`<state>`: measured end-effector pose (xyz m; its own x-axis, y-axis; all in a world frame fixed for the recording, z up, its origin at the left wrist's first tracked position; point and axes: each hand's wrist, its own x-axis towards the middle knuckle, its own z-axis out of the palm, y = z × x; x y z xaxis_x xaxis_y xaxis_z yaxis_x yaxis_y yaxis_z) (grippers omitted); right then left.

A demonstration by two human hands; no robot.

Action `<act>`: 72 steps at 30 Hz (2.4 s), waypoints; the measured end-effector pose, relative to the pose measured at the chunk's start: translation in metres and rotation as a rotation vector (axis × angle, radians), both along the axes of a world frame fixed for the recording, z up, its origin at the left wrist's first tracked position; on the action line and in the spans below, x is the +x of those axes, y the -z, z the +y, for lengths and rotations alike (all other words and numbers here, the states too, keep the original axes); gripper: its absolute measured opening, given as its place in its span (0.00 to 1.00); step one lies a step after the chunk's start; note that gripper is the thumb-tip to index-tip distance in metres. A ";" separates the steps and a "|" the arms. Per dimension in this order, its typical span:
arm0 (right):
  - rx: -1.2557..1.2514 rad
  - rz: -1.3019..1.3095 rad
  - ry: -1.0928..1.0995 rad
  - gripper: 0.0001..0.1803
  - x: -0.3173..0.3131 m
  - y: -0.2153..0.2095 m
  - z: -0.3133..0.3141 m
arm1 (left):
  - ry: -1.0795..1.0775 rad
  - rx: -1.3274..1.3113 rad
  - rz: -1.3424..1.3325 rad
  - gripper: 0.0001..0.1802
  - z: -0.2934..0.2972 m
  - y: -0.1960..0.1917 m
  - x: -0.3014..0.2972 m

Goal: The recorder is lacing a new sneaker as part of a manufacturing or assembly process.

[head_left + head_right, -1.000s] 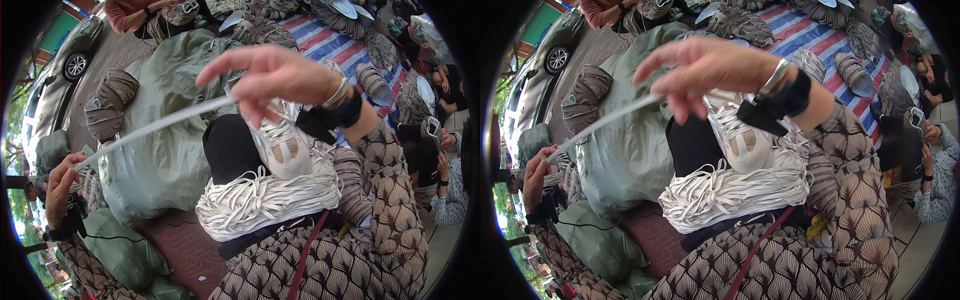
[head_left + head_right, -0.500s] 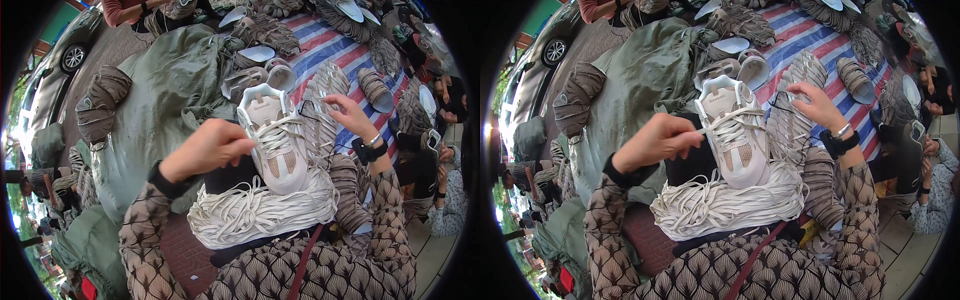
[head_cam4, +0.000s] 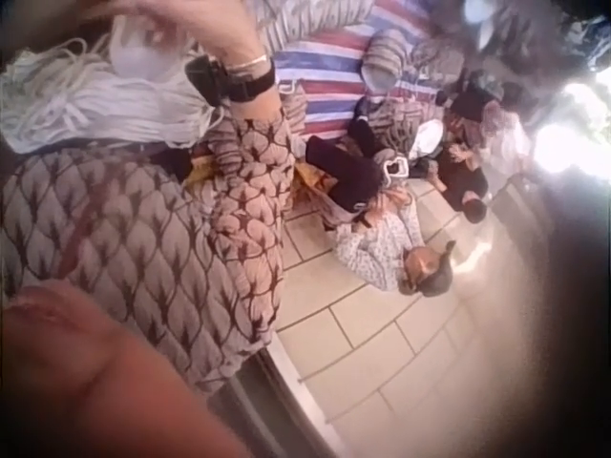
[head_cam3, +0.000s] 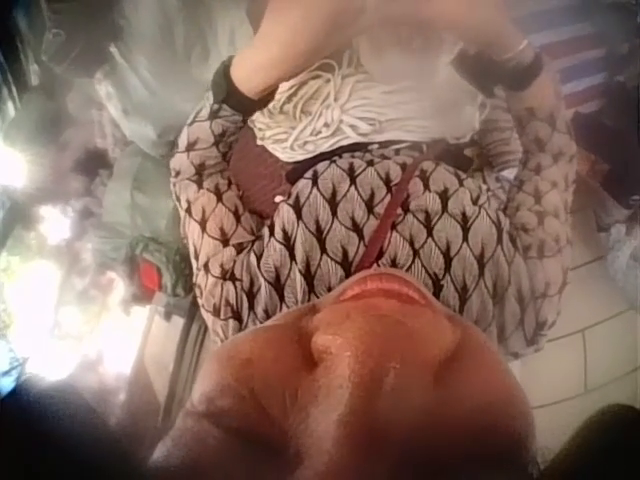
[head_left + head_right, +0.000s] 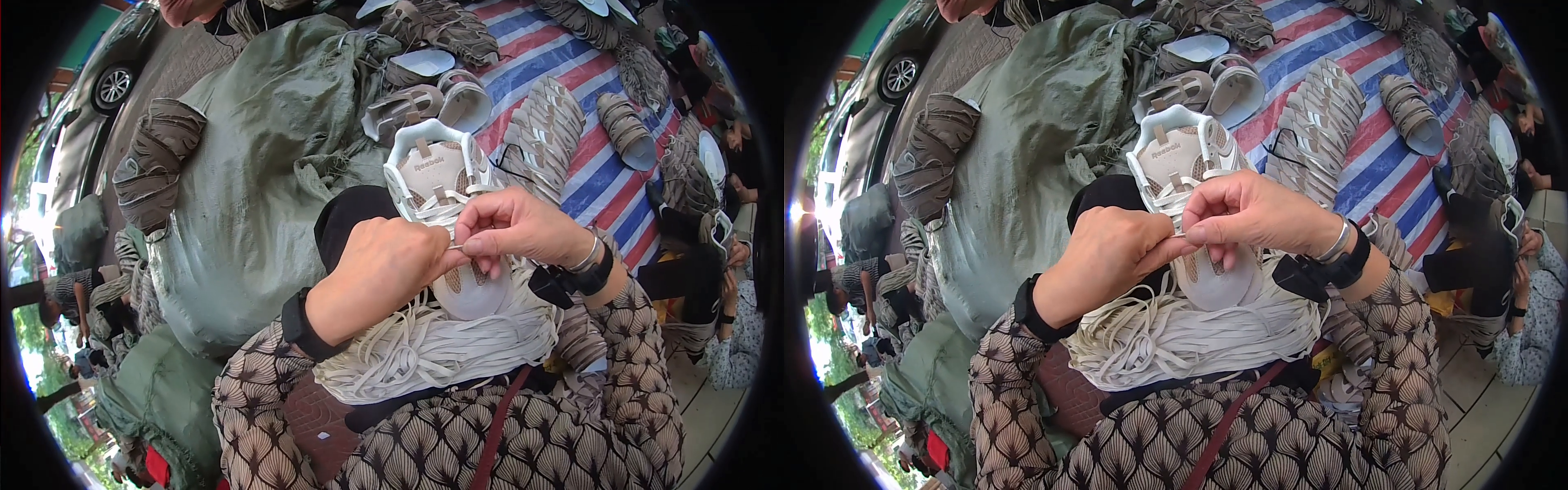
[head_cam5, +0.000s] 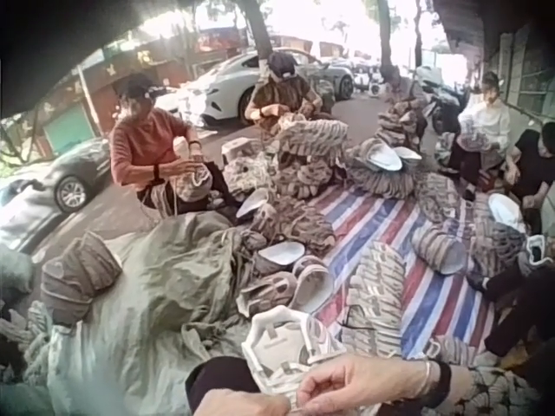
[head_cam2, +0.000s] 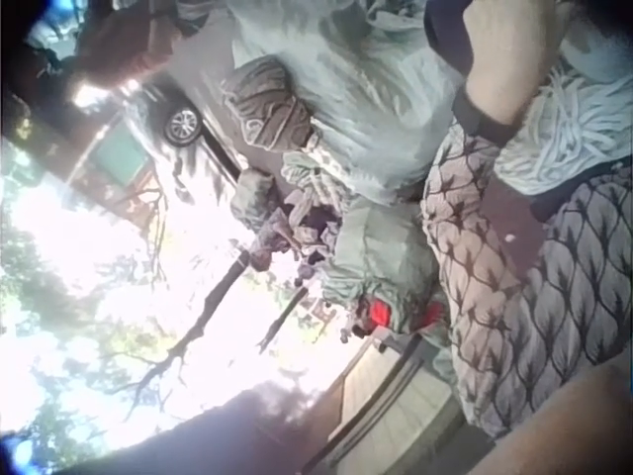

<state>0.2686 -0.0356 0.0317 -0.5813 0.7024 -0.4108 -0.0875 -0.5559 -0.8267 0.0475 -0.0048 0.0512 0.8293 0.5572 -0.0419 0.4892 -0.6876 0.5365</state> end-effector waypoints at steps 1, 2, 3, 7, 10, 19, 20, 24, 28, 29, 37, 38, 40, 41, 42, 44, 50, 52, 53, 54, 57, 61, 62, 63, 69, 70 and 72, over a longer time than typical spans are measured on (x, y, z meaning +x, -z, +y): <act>-0.029 -0.023 -0.043 0.06 0.001 0.001 0.002 | 0.002 0.030 0.058 0.20 0.000 0.001 0.002; -0.059 -0.046 -0.086 0.06 0.002 0.001 0.003 | 0.005 0.024 0.053 0.20 0.000 0.002 0.003; -0.060 -0.049 -0.088 0.06 0.001 0.004 0.002 | 0.024 0.025 0.093 0.20 0.001 0.000 0.004; 0.167 -0.070 0.091 0.06 -0.004 0.013 0.003 | -0.001 -0.042 -0.117 0.16 0.008 0.009 -0.001; 0.337 -0.216 0.263 0.06 -0.007 0.010 0.007 | -0.219 0.137 -0.312 0.09 0.019 0.025 -0.003; 0.992 -0.815 0.089 0.05 -0.006 0.012 0.025 | -0.286 0.327 -0.190 0.07 0.025 0.046 0.002; 0.990 -0.815 0.084 0.05 -0.007 0.012 0.027 | -0.289 0.308 -0.164 0.08 0.025 0.045 0.002; 1.032 -0.924 0.020 0.04 -0.013 0.018 0.032 | -0.267 0.242 -0.149 0.08 0.030 0.047 0.004; 0.982 -1.048 -0.201 0.05 -0.018 0.006 0.046 | -0.263 0.225 -0.124 0.07 0.033 0.047 0.001; 0.987 -1.040 -0.203 0.05 -0.018 0.002 0.055 | -0.263 0.225 -0.120 0.07 0.033 0.046 -0.001; 1.016 -0.962 -0.252 0.06 -0.018 0.013 0.061 | -0.246 0.193 -0.118 0.06 0.037 0.051 0.000; 1.017 -0.956 -0.255 0.06 -0.017 0.012 0.062 | -0.244 0.187 -0.119 0.06 0.037 0.050 -0.002; 0.893 -0.836 -0.205 0.06 -0.012 0.006 0.062 | -0.253 0.178 -0.119 0.06 0.035 0.051 -0.004; 0.897 -0.840 -0.216 0.05 -0.012 0.008 0.062 | -0.252 0.202 -0.131 0.06 0.034 0.053 -0.004; 0.894 -0.847 -0.216 0.05 -0.012 0.009 0.060 | -0.241 0.226 -0.153 0.06 0.035 0.053 -0.002; 0.963 -0.903 -0.113 0.07 -0.019 0.013 0.055 | -0.230 0.225 -0.129 0.06 0.035 0.052 -0.001; 0.981 -0.913 0.028 0.07 -0.025 0.026 0.044 | -0.151 0.325 -0.024 0.07 0.037 0.050 0.002; 0.979 -0.881 0.038 0.07 -0.022 0.029 0.044 | -0.110 0.379 0.000 0.07 0.036 0.049 0.005; 0.971 -0.854 0.046 0.07 -0.018 0.030 0.044 | -0.094 0.452 -0.027 0.07 0.033 0.049 0.010; 0.980 -0.850 0.047 0.07 -0.016 0.027 0.045 | -0.083 0.528 -0.050 0.06 0.030 0.047 0.011; 0.729 -0.486 0.136 0.10 -0.003 0.022 0.039 | -0.047 0.535 -0.051 0.06 0.030 0.040 0.006; 0.736 -0.394 0.686 0.09 0.014 0.029 0.007 | -0.057 0.620 0.046 0.10 0.030 0.023 -0.028; 0.736 -0.398 0.695 0.09 0.020 0.031 -0.005 | -0.108 0.612 0.014 0.09 0.034 0.018 -0.047; 0.631 -0.430 0.669 0.08 0.026 0.035 -0.017 | -0.200 0.662 0.097 0.10 0.036 0.012 -0.068; 0.862 -0.775 0.418 0.10 0.006 0.041 -0.044 | -0.834 0.625 0.653 0.06 0.025 0.063 -0.285; 0.863 -0.774 0.421 0.10 0.005 0.037 -0.045 | -0.928 0.598 0.783 0.07 0.011 0.068 -0.320; 1.003 -0.733 0.479 0.09 0.003 0.028 -0.045 | -1.012 0.613 0.911 0.09 -0.025 0.078 -0.372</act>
<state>0.2720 -0.0809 0.0034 -0.0616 0.9545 0.2917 0.5364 0.2781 -0.7968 -0.3240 -0.0303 -0.0270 -0.0905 0.9877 0.1278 0.8836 0.1388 -0.4472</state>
